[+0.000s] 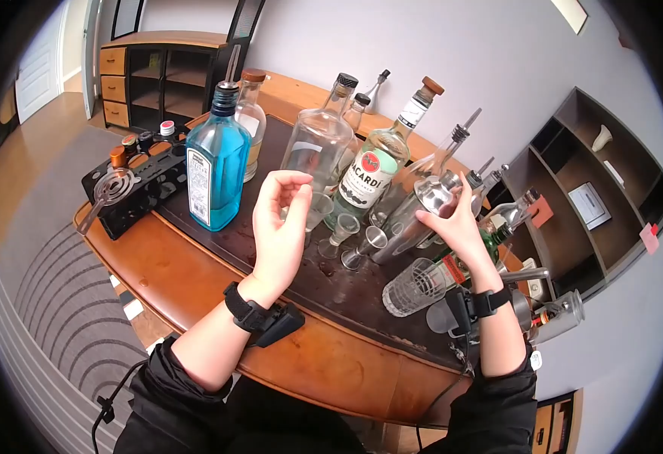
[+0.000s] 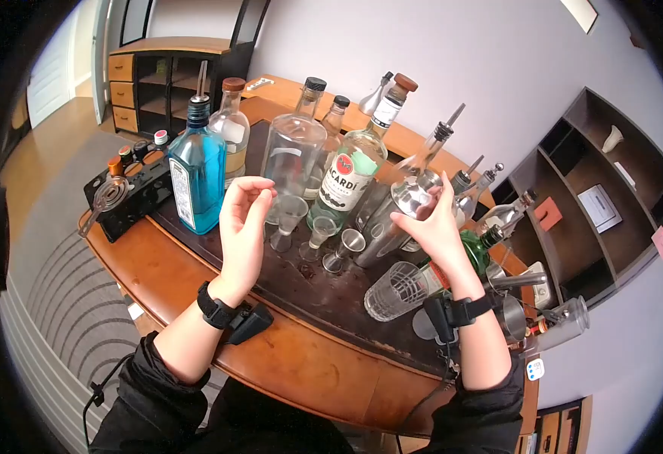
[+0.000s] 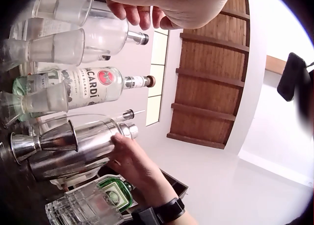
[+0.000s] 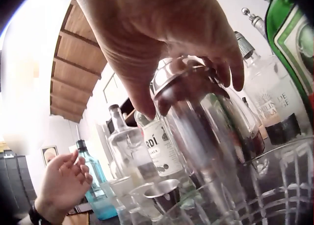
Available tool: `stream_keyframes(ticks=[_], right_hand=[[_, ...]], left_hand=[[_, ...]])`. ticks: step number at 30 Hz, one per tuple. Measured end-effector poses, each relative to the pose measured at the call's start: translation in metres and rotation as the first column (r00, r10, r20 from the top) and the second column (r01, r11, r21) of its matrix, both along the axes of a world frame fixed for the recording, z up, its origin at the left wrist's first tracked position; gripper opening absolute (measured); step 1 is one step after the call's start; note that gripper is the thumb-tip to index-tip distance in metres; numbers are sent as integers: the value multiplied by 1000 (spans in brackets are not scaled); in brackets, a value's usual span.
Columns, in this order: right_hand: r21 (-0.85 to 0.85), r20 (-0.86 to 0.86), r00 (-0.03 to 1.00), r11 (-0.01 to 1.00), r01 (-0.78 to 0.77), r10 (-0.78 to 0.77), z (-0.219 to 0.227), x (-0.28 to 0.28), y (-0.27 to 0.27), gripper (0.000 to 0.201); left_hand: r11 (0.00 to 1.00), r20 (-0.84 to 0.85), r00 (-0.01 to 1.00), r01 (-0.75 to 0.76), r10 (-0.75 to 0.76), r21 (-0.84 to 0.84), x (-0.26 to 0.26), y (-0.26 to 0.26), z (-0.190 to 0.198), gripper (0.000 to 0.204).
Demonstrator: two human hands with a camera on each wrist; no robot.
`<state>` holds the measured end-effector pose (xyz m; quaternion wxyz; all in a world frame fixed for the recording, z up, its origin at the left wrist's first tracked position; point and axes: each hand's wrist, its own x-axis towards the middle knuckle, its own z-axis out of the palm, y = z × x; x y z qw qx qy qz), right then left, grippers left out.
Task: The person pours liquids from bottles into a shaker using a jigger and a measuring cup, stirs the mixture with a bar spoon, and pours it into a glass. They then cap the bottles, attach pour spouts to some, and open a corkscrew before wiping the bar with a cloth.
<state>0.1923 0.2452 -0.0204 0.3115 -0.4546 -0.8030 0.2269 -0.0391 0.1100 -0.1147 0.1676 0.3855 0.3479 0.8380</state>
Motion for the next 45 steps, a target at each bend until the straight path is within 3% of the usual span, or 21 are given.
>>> stream_keyframes(ticks=[2, 4, 5, 6, 8, 12, 15, 16, 18, 20, 22, 23, 26, 27, 30, 32, 36, 38, 40, 42, 45], right_hand=[[8, 8, 1000, 1000, 18, -18, -3, -7, 0, 114], [68, -111, 990, 995, -75, 82, -12, -10, 6, 111], [73, -94, 994, 997, -41, 47, -11, -11, 5, 96], [75, -92, 995, 996, -41, 48, -9, -11, 4, 96], [99, 71, 993, 991, 88, -95, -7, -11, 4, 80], [142, 44, 992, 984, 108, -115, -5, -10, 0, 72], [346, -35, 990, 928, 138, -135, 8, -3, -1, 71], [270, -60, 981, 943, 193, -183, 27, -4, -14, 70], [323, -70, 980, 925, 201, -189, 50, 8, -22, 68], [461, -226, 970, 887, 30, 85, 67, 17, -33, 65], [444, -312, 928, 895, -47, 203, 81, 24, -54, 62], [393, -336, 927, 919, -23, 167, 87, 26, -72, 65], [293, -369, 880, 936, -194, 298, 87, 35, -105, 88], [284, -322, 917, 948, -145, 236, 79, 34, -119, 97], [33, -436, 863, 963, -267, 255, 61, 30, -151, 104], [-102, -400, 885, 949, -299, 236, 46, 39, -162, 104], [41, -65, 918, 920, -390, 392, 31, 49, -174, 93], [-10, -75, 906, 909, -417, 416, 26, 50, -180, 89], [-238, -158, 924, 895, -377, 347, 32, 48, -192, 89], [-107, -44, 920, 913, -393, 391, 21, 55, -184, 89], [-47, -37, 936, 935, -352, 351, 15, 59, -183, 90]], left_hand=[[999, 8, 999, -34, 34, 14, 2, 0, 2, 9], [999, 8, 999, -40, 40, 15, 1, 0, 2, 10], [999, 13, 999, -36, 35, 15, 1, 0, 2, 10], [999, 18, 999, -32, 31, 16, 1, 0, 2, 10], [1000, 6, 1000, -17, 17, 5, 0, 0, 0, 10], [1000, -10, 1000, -8, 8, -10, -2, 0, 0, 10], [1000, 19, 1000, -9, 9, -8, -6, 2, -3, 10], [1000, 18, 1000, -9, 10, -10, -6, 2, -2, 10], [999, -8, 1000, -24, 24, -36, -6, 2, -2, 10], [999, -13, 1000, -7, 6, -31, -5, 1, -2, 10], [1000, -20, 1000, 17, -17, -21, -3, 1, -2, 10], [1000, -33, 999, 20, -21, -24, -3, 1, -2, 10], [999, -50, 998, 36, -37, -18, -3, 2, -3, 10], [999, -45, 998, 39, -40, -15, -3, 3, -4, 10], [999, -56, 998, 29, -29, -14, -2, 3, -3, 10], [995, -5, 995, 95, -96, -18, -1, 1, -1, 9], [989, -98, 984, 146, -146, -2, 7, -5, 3, 10], [979, -127, 971, 201, -204, -36, 10, -4, 1, 10], [966, -180, 949, 255, -260, -48, 16, -5, 5, 10], [910, -250, 875, 400, -415, -111, 26, -19, 19, 16], [772, -499, 600, 568, -625, -284, 43, -53, 48, 48]])
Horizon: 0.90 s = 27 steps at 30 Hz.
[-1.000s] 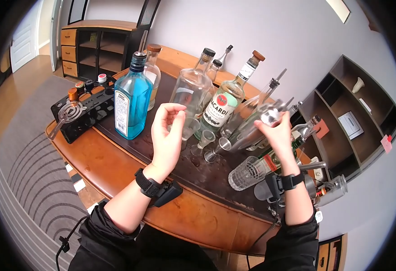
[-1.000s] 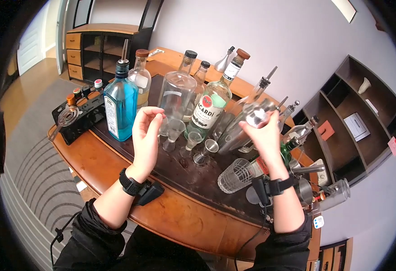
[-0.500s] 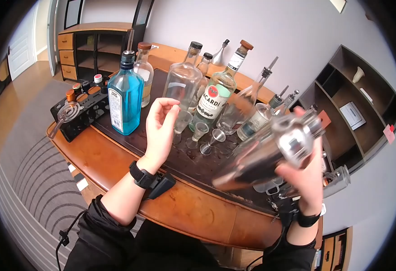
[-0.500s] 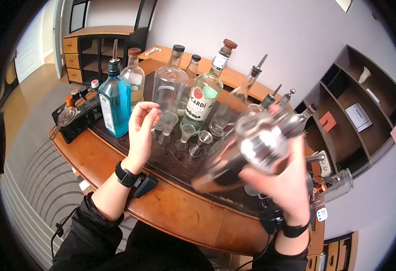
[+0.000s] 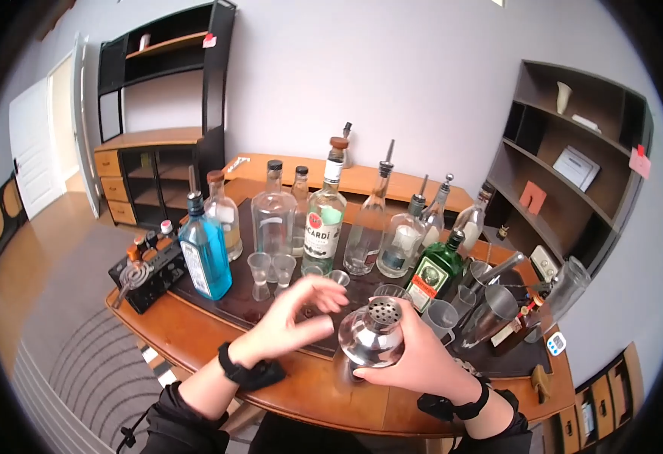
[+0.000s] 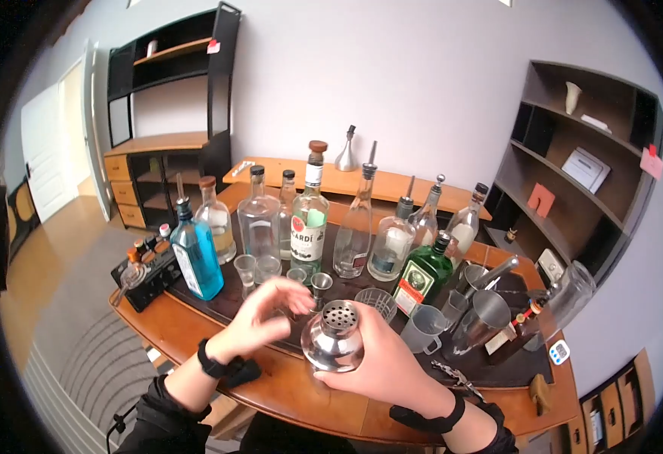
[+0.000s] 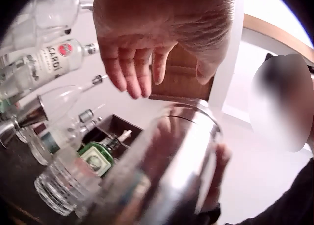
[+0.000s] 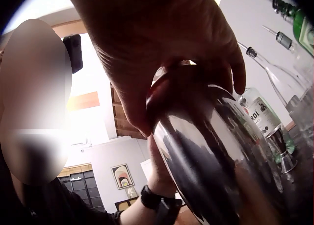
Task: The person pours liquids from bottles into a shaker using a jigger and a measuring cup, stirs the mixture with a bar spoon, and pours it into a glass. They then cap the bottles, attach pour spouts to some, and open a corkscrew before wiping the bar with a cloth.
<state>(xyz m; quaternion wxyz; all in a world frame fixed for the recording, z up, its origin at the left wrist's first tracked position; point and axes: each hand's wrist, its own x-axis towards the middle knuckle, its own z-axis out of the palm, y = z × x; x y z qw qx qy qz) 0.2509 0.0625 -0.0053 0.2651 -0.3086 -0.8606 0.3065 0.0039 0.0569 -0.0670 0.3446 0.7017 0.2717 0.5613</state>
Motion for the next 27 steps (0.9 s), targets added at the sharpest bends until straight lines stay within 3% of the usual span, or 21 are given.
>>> stream_keyframes(ticks=[1, 3, 4, 6, 9, 11, 13, 15, 17, 22, 27], right_hand=[[11, 6, 999, 999, 38, -39, -2, 1, -2, 91], [51, -14, 995, 994, 98, -97, -1, 3, -5, 90], [130, -36, 996, 988, 88, -84, -3, 4, -4, 89], [303, -118, 988, 944, 128, -96, -10, 1, -7, 82], [281, -169, 984, 954, 108, -62, -14, -3, -9, 76], [310, -200, 978, 944, 114, -52, -20, -4, -8, 76], [345, -220, 975, 932, 108, -32, -22, -2, -9, 76], [377, -235, 972, 922, 90, 1, -22, 0, -10, 76], [394, -246, 969, 915, 86, 15, -28, 3, -10, 77], [288, -265, 959, 957, -17, 97, -28, 13, -16, 82], [241, -297, 943, 967, -76, 148, -24, 13, -20, 84]], left_hand=[[998, -122, 991, 56, -53, 21, 7, -11, 8, 65], [994, -206, 973, 97, -105, -49, 20, -33, 19, 97], [997, -300, 951, 71, -78, -37, 24, -36, 13, 116], [999, -343, 939, -25, 12, -34, 39, -48, 6, 125], [992, -272, 957, -115, 99, -43, 64, -55, -13, 135], [963, -221, 941, -267, 255, -25, 78, -55, -36, 136], [942, -58, 941, -334, 332, -21, 93, -51, -48, 129], [935, 29, 937, -345, 349, -84, 97, -50, -54, 120], [932, -11, 937, -348, 349, -98, 94, -51, -58, 115], [924, -22, 952, -302, 305, -236, 94, -65, -53, 103], [934, 12, 965, -251, 262, -255, 89, -78, -41, 103]])
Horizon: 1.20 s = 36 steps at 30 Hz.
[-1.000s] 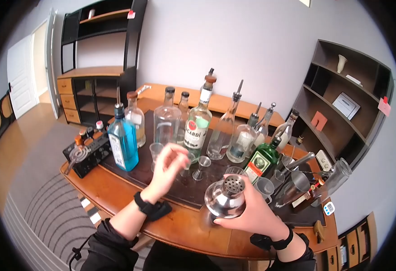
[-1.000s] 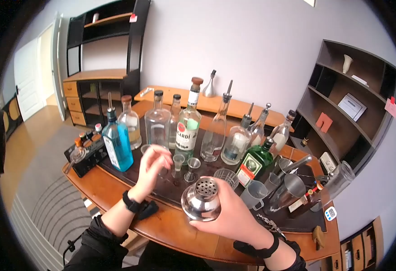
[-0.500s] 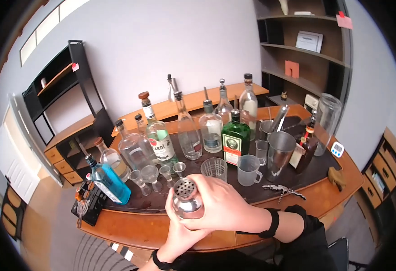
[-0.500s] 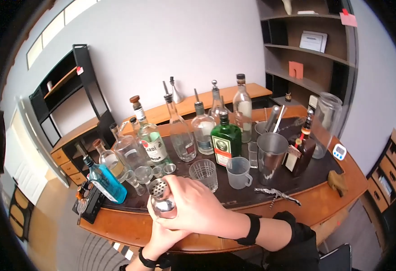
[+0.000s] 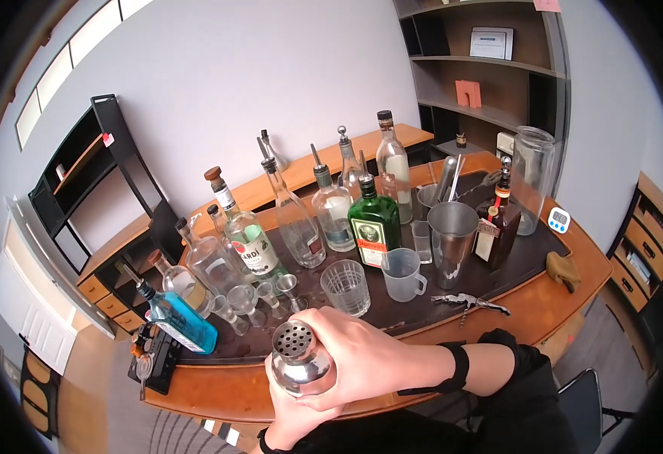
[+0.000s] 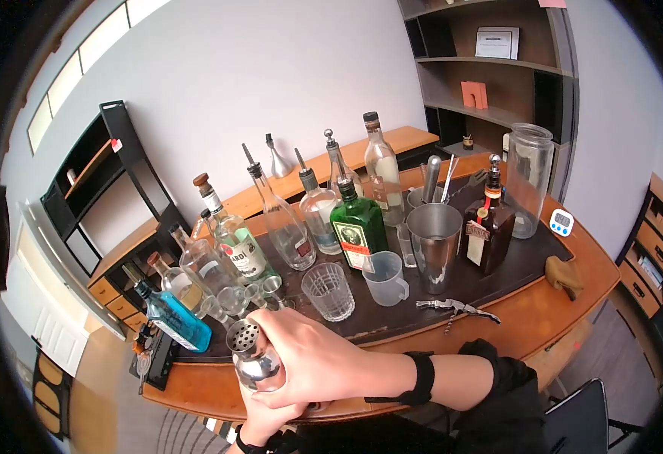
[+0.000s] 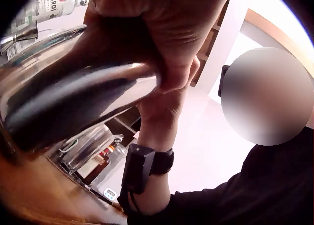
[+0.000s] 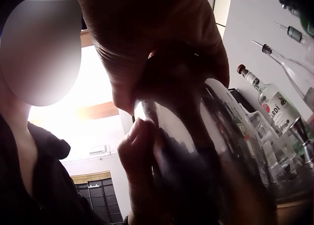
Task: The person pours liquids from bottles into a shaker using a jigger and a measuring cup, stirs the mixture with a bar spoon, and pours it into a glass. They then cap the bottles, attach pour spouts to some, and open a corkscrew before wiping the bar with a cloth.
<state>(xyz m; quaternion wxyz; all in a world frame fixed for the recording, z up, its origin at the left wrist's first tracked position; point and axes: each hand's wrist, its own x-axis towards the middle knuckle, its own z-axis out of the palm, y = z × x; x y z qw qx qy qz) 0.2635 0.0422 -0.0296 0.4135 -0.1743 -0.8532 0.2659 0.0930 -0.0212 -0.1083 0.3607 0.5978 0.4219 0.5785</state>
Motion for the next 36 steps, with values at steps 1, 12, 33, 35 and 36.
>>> stream_keyframes(ticks=[1, 12, 33, 35, 36], right_hand=[[-18, -19, 999, 999, -43, 43, 2, -1, -1, 85], [-102, -95, 993, 993, 57, -67, -17, -18, -2, 86], [-17, -168, 981, 996, 92, -93, -24, -23, 5, 79], [58, -182, 980, 994, 91, -79, -22, -23, 0, 79], [52, -183, 980, 994, 95, -84, -23, -24, 1, 79]], left_hand=[[1000, -30, 999, 10, -10, 11, -1, -4, 5, 104], [976, -220, 961, -130, 167, 175, -15, -11, -12, 112], [986, -145, 976, -157, 162, 48, -10, -3, -36, 107], [992, -208, 972, -120, 110, -36, -20, -6, -47, 108], [992, -209, 972, -115, 104, -42, -22, -6, -51, 108]])
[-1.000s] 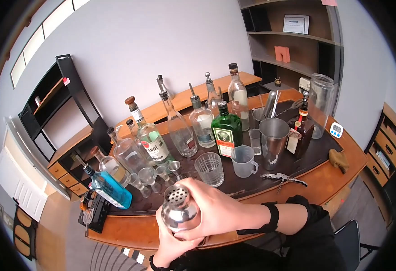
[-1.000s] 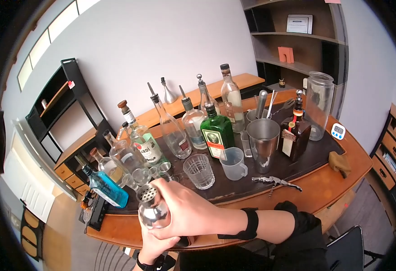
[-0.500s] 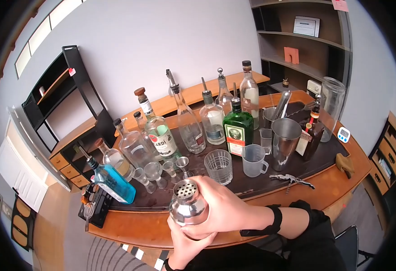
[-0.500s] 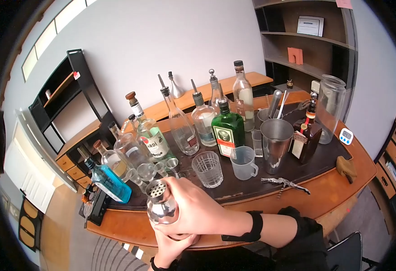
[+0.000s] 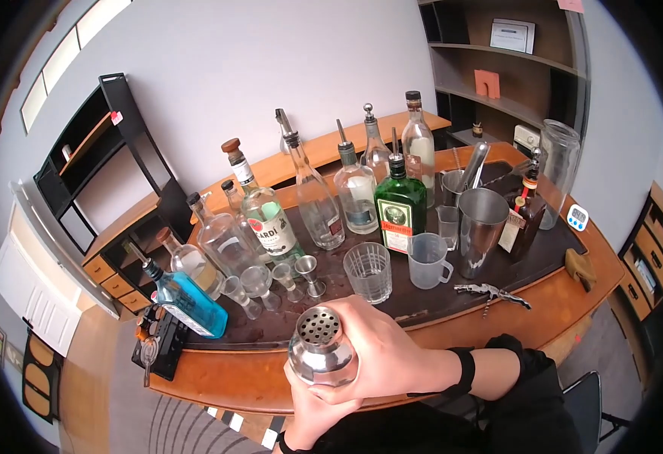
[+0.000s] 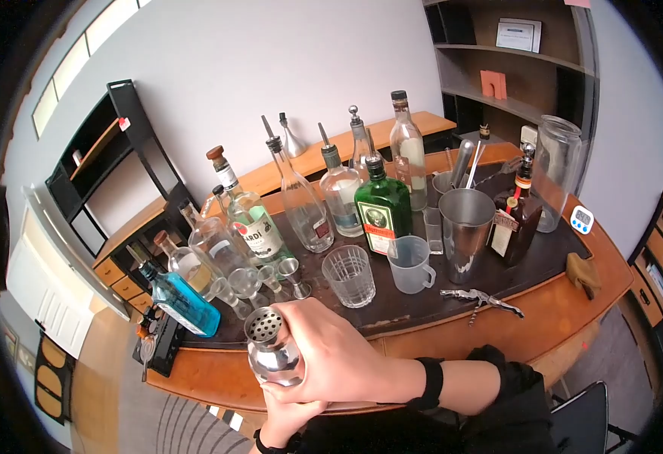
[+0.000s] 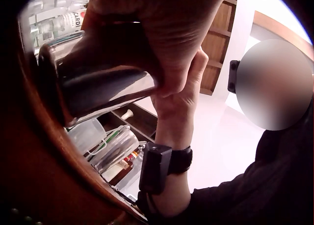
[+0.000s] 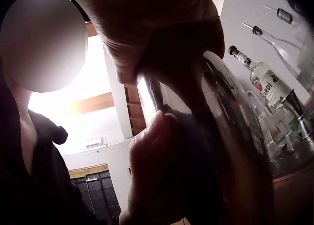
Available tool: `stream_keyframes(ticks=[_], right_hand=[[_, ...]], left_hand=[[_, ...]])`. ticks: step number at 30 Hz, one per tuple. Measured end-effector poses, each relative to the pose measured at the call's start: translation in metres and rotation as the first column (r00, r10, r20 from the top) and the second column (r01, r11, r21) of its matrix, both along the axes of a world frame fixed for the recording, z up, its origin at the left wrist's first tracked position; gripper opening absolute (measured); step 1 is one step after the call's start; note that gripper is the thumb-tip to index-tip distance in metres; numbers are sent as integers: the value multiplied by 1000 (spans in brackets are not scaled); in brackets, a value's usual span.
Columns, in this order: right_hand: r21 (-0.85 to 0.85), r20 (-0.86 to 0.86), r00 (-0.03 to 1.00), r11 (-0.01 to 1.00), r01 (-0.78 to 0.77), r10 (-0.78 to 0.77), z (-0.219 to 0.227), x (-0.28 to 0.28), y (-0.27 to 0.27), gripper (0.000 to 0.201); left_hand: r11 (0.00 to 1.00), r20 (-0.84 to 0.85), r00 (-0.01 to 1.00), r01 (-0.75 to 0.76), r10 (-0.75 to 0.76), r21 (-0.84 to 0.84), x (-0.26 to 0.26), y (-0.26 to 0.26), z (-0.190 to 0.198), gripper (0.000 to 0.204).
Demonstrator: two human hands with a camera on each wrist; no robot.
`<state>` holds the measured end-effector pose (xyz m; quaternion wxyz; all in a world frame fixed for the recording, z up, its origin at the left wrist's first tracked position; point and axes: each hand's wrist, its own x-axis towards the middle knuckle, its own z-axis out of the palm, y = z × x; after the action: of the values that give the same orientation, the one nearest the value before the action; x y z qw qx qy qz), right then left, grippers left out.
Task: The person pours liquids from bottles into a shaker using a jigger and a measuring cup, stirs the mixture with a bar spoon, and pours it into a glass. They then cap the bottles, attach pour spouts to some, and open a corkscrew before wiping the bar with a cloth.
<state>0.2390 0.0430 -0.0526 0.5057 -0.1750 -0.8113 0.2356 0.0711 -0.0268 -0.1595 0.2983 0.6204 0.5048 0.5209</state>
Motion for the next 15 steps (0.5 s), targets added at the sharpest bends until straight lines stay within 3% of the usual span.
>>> stream_keyframes(ticks=[4, 6, 8, 10, 11, 12, 14, 15], right_hand=[[-48, 29, 998, 998, -49, 51, 5, 3, 3, 79], [-99, 37, 997, 993, -59, 63, 7, 6, 5, 78], [-93, 23, 996, 992, -88, 91, 6, 9, 9, 78], [-118, 74, 989, 986, -118, 127, 3, 14, 13, 87], [-141, 62, 985, 979, -148, 158, 6, 17, 16, 87], [-250, 22, 973, 944, -216, 228, 12, 22, 16, 87], [-318, -91, 920, 864, -390, 382, 24, 28, 18, 89], [-324, -92, 927, 870, -373, 363, 26, 31, 17, 89]], left_hand=[[997, -23, 999, -25, 26, 70, 10, -4, 8, 105], [999, 246, 969, -36, 34, 5, 18, -5, 13, 104], [997, 174, 985, -26, 14, 66, 14, -4, 17, 105], [998, 145, 987, 57, -63, 41, 11, -7, 21, 107], [983, 303, 939, 181, -162, -36, 8, -9, 21, 112], [942, 283, 925, 302, -253, -144, -4, -10, 12, 117], [905, 426, 857, 390, -288, -172, -10, -19, -6, 116], [907, 444, 852, 385, -277, -172, -15, -23, -9, 113]])
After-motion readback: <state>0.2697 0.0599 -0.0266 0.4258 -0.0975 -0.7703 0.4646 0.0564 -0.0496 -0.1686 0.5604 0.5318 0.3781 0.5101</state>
